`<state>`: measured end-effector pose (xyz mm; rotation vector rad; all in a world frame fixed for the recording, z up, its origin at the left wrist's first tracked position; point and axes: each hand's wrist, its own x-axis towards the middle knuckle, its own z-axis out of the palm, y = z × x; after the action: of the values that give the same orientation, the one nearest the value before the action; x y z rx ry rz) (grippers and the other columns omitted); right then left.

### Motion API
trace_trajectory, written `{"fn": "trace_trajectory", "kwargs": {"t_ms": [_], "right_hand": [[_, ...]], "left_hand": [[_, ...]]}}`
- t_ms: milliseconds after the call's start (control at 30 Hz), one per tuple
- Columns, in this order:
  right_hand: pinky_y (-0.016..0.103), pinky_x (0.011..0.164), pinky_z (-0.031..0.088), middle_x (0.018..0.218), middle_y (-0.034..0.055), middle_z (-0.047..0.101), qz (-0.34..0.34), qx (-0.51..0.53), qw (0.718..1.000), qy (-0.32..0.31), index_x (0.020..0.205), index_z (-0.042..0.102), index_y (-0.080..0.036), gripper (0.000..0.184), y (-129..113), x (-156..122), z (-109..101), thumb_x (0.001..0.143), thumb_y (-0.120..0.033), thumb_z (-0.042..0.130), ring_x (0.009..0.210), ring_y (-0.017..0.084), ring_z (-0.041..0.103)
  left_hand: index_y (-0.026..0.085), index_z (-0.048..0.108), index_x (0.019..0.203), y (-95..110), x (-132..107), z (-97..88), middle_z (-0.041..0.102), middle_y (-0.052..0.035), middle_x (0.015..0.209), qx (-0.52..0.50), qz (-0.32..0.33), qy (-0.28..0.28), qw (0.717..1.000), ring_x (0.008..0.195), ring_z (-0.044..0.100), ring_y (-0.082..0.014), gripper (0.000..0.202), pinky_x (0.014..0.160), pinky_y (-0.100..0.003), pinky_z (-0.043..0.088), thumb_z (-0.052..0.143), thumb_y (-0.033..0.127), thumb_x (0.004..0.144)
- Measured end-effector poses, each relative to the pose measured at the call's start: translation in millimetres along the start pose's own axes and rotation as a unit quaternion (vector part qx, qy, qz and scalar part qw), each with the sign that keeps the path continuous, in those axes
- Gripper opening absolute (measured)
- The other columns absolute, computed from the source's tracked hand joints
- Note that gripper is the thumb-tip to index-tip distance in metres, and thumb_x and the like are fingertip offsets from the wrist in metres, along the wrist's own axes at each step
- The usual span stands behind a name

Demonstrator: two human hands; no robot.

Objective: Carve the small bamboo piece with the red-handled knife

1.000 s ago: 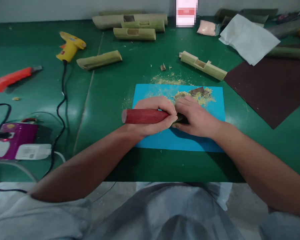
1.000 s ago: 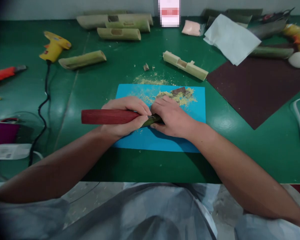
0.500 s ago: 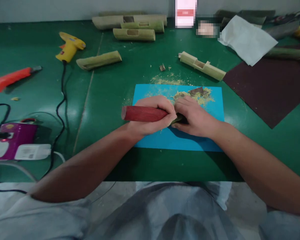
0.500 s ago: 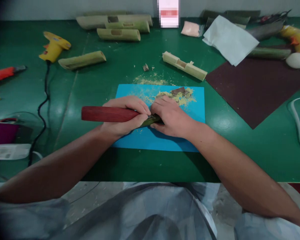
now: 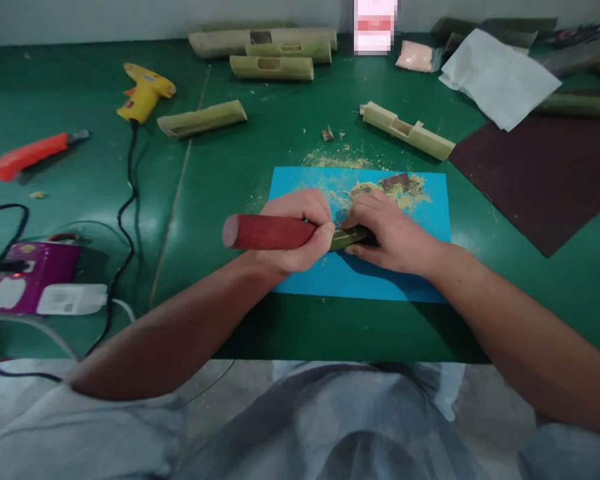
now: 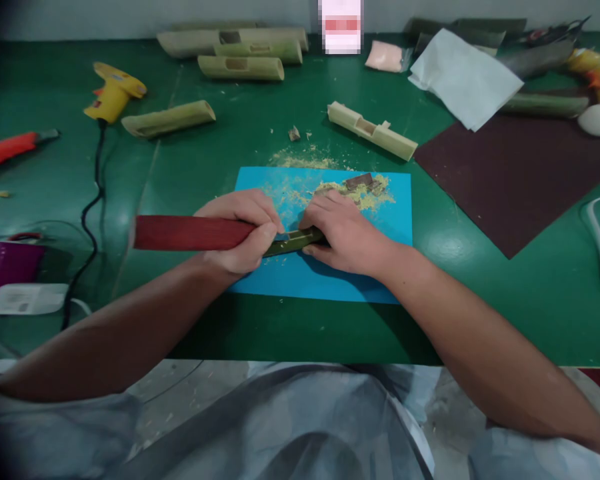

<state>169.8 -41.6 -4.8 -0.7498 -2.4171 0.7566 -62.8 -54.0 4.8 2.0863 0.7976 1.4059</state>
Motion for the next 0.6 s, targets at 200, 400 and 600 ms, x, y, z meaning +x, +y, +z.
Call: {"fn": "trace_trajectory", "kwargs": {"t_ms": [200, 400, 600], "right_hand": [[0.045, 0.093, 0.039, 0.101, 0.0062, 0.065, -0.009, -0.01, 1.0, 0.006, 0.102, 0.057, -0.025, 0.015, 2, 0, 2, 0.1, -0.033, 0.07, 0.099, 0.028, 0.054], [0.045, 0.09, 0.038, 0.098, 0.0058, 0.062, -0.009, -0.016, 1.0, 0.005, 0.1, 0.054, -0.026, 0.017, 4, 1, 3, 0.101, -0.036, 0.068, 0.095, 0.028, 0.052], [0.045, 0.091, 0.038, 0.1, 0.006, 0.064, -0.012, -0.007, 1.0, 0.013, 0.101, 0.056, -0.026, 0.016, 4, 0, 4, 0.1, -0.033, 0.07, 0.098, 0.028, 0.053]], "left_hand": [[0.025, 0.071, 0.081, 4, 6, 2.5, 0.081, -0.0008, 0.082, -0.002, -0.024, -0.028, 0.999, 0.076, 0.075, -0.0167, 0.02, 0.074, -0.034, 0.063, 0.072, 0.032, 0.099], [0.026, 0.075, 0.085, 8, 11, 1.3, 0.084, 0.0008, 0.087, -0.022, -0.036, -0.07, 0.997, 0.081, 0.079, -0.0168, 0.014, 0.077, -0.032, 0.063, 0.079, 0.03, 0.097], [0.025, 0.068, 0.077, 7, 9, 1.0, 0.08, -0.0004, 0.081, 0.001, -0.053, -0.079, 0.995, 0.076, 0.076, -0.0182, 0.019, 0.072, -0.035, 0.062, 0.073, 0.028, 0.095]]}}
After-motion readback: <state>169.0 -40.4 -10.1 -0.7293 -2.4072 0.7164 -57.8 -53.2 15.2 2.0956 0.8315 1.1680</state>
